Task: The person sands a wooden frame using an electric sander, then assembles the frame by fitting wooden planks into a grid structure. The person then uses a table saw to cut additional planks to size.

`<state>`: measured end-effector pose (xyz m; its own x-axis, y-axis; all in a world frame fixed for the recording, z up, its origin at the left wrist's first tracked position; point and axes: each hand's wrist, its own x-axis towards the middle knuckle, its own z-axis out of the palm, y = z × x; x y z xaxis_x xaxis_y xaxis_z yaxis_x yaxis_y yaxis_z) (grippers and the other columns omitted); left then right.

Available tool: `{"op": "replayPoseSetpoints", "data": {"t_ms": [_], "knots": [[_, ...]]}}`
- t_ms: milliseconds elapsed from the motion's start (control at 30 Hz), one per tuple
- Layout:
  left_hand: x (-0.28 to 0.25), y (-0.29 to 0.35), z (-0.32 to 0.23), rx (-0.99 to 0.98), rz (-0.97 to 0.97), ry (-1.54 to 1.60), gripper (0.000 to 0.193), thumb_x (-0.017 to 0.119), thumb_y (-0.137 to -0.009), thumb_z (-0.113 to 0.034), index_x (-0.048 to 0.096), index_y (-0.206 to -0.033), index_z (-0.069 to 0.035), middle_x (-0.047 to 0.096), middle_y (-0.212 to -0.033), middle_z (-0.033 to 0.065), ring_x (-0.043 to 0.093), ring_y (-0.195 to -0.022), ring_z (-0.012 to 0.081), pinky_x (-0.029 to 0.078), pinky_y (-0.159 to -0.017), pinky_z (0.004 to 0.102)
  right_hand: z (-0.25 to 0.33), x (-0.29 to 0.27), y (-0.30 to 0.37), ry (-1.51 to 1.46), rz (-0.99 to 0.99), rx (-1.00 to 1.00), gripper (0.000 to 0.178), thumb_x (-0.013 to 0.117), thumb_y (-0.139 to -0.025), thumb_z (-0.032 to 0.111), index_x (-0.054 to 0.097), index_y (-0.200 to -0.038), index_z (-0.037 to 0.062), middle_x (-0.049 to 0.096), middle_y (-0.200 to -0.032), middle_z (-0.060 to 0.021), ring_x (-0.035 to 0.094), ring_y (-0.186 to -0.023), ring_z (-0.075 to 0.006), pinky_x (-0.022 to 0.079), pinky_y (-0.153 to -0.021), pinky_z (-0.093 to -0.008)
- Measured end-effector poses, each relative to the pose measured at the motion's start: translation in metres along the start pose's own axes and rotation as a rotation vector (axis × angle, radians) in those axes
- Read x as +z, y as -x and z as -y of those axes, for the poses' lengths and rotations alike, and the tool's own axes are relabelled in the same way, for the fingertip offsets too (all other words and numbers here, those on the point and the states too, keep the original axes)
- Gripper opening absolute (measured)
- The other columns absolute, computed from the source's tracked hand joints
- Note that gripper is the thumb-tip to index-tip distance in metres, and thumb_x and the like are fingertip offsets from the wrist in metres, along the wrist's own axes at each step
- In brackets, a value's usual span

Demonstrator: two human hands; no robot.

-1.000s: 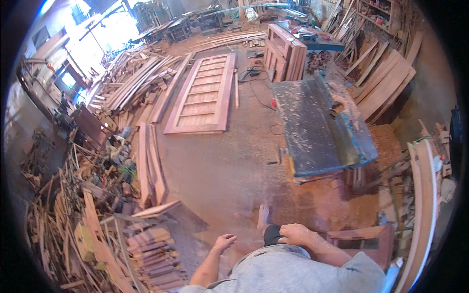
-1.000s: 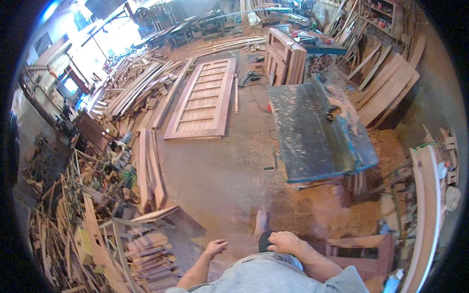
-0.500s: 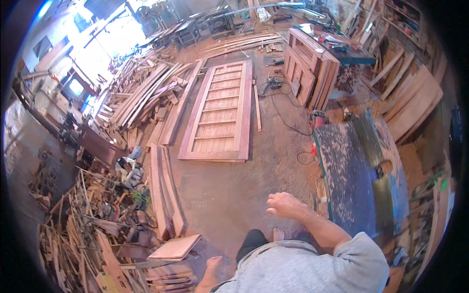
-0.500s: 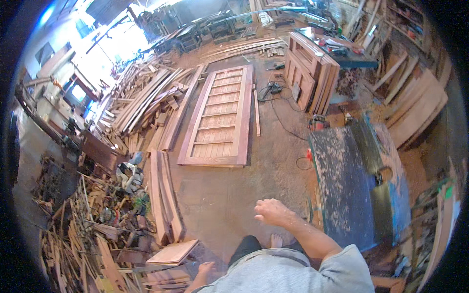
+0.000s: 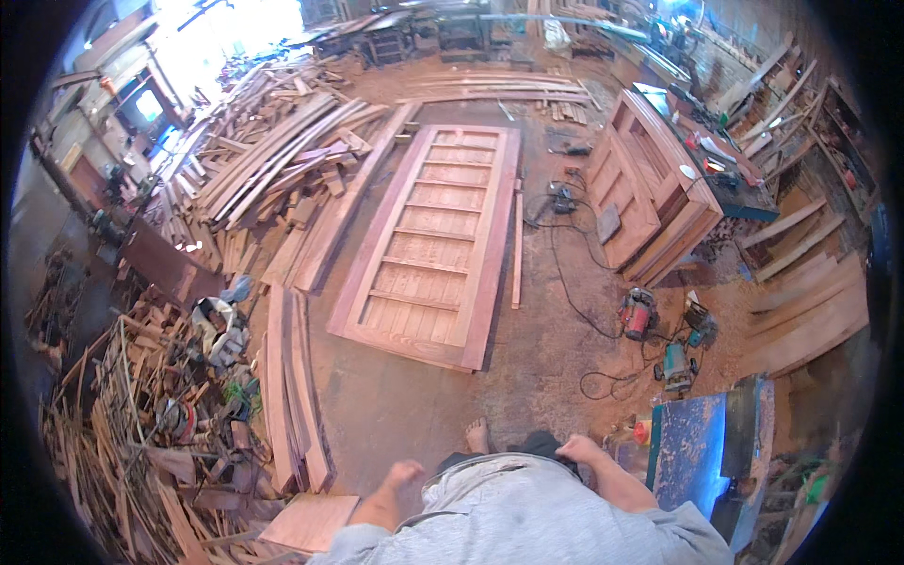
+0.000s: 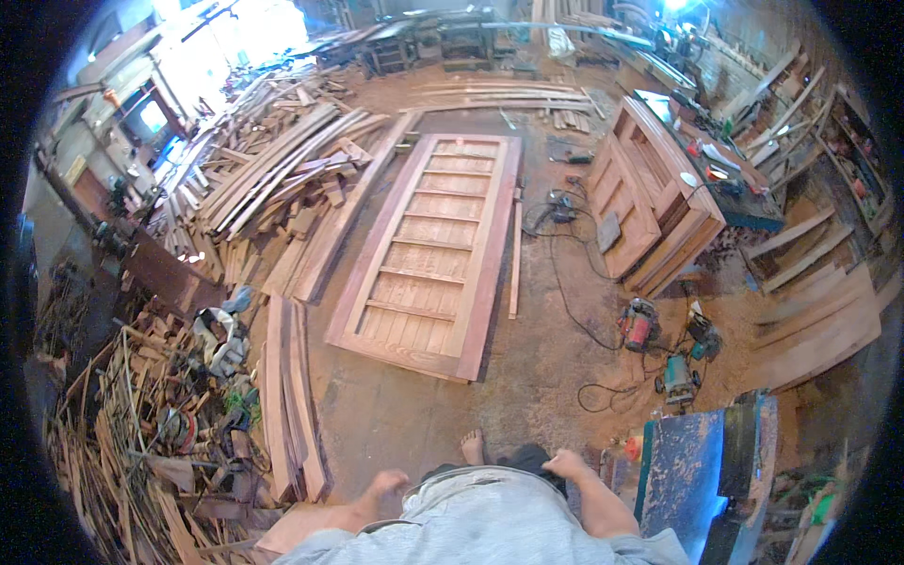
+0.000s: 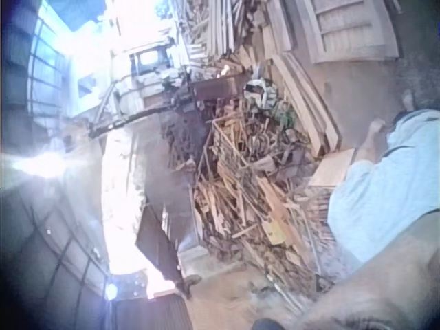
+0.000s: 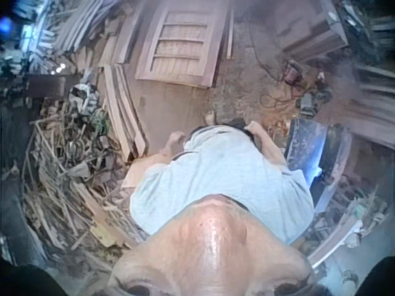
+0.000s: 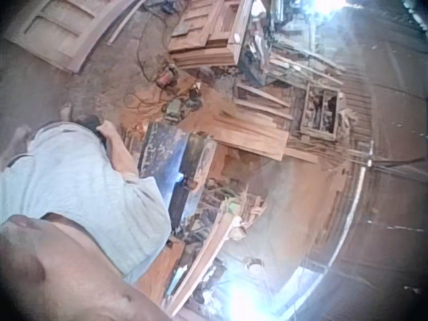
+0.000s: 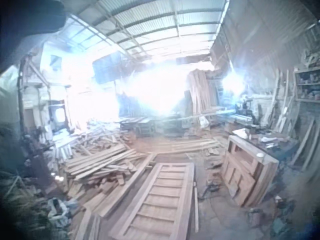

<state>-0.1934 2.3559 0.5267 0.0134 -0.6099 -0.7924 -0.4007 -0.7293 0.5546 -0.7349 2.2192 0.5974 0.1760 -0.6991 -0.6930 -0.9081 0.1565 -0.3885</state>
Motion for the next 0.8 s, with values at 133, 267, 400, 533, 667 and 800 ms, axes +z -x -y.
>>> {"op": "replayPoseSetpoints", "data": {"t_ms": [133, 267, 400, 533, 667, 800], "knots": [[-0.104, -0.103, -0.175, 0.11, -0.061, 0.198, 0.017, 0.066, -0.093, -0.024, 0.076, -0.1, -0.013, 0.077, -0.098, 0.0052, 0.07, -0.084, 0.0156, 0.055, -0.067, 0.0318, -0.065, -0.014, -0.038, -1.075, -0.402, 0.516, 0.04, 0.076, -0.089, 0.027, 0.057, -0.109, -0.0024, 0.071, -0.086, -0.0134, 0.07, -0.066, -0.0217, 0.054, -0.054, -0.0374], [-0.14, -0.175, -0.353, 0.238, -0.114, 0.412, 0.021, 0.065, -0.092, -0.024, 0.075, -0.103, -0.009, 0.076, -0.098, 0.0059, 0.069, -0.091, 0.0159, 0.054, -0.078, 0.0333, -0.104, -0.031, -0.075, -1.07, -0.327, 0.576, 0.039, 0.077, -0.089, 0.024, 0.054, -0.11, 0.0009, 0.069, -0.084, -0.0107, 0.068, -0.064, -0.0199, 0.053, -0.052, -0.0364], [-0.12, -0.246, -0.455, 0.217, -0.216, 0.316, 0.027, 0.064, -0.092, -0.028, 0.075, -0.102, -0.006, 0.075, -0.097, 0.0073, 0.069, -0.091, 0.0173, 0.054, -0.079, 0.0331, -0.122, -0.065, -0.144, -0.707, 0.003, 0.597, 0.045, 0.076, -0.085, 0.031, 0.066, -0.111, -0.0044, 0.075, -0.093, -0.0161, 0.071, -0.072, -0.0243, 0.056, -0.062, -0.0414], [-0.075, -0.284, -0.47, 0.005, -0.096, -0.218, 0.03, 0.064, -0.093, -0.029, 0.077, -0.101, -0.003, 0.075, -0.091, 0.0084, 0.069, -0.083, 0.0195, 0.055, -0.072, 0.0385, -0.118, -0.154, -0.237, -0.714, -0.006, 0.253, 0.057, 0.073, -0.086, 0.045, 0.068, -0.119, -0.0002, 0.071, -0.113, -0.0246, 0.069, -0.101, -0.037, 0.054, -0.087, -0.0467], [-0.038, -0.3, -0.462, -0.138, 0.218, 0.132, 0.026, 0.075, -0.091, -0.029, 0.08, -0.104, -0.007, 0.077, -0.09, 0.0071, 0.072, -0.081, 0.0212, 0.057, -0.072, 0.0423, -0.103, -0.309, -0.327, -0.355, -0.299, 0.268, 0.077, 0.07, -0.088, 0.055, 0.062, -0.129, -0.0091, 0.072, -0.115, -0.0296, 0.069, -0.113, -0.0432, 0.054, -0.095, -0.0497], [-0.046, -0.342, -0.491, -0.17, 0.077, -0.14, 0.021, 0.075, -0.091, -0.023, 0.081, -0.107, -0.011, 0.078, -0.098, 0.0044, 0.071, -0.09, 0.0177, 0.057, -0.08, 0.0403, -0.109, -0.477, -0.391, -1.013, -0.437, 0.24, 0.04, 0.075, -0.092, 0.033, 0.06, -0.102, -0.0022, 0.073, -0.087, -0.0122, 0.07, -0.074, -0.0204, 0.055, -0.067, -0.0348]]}}
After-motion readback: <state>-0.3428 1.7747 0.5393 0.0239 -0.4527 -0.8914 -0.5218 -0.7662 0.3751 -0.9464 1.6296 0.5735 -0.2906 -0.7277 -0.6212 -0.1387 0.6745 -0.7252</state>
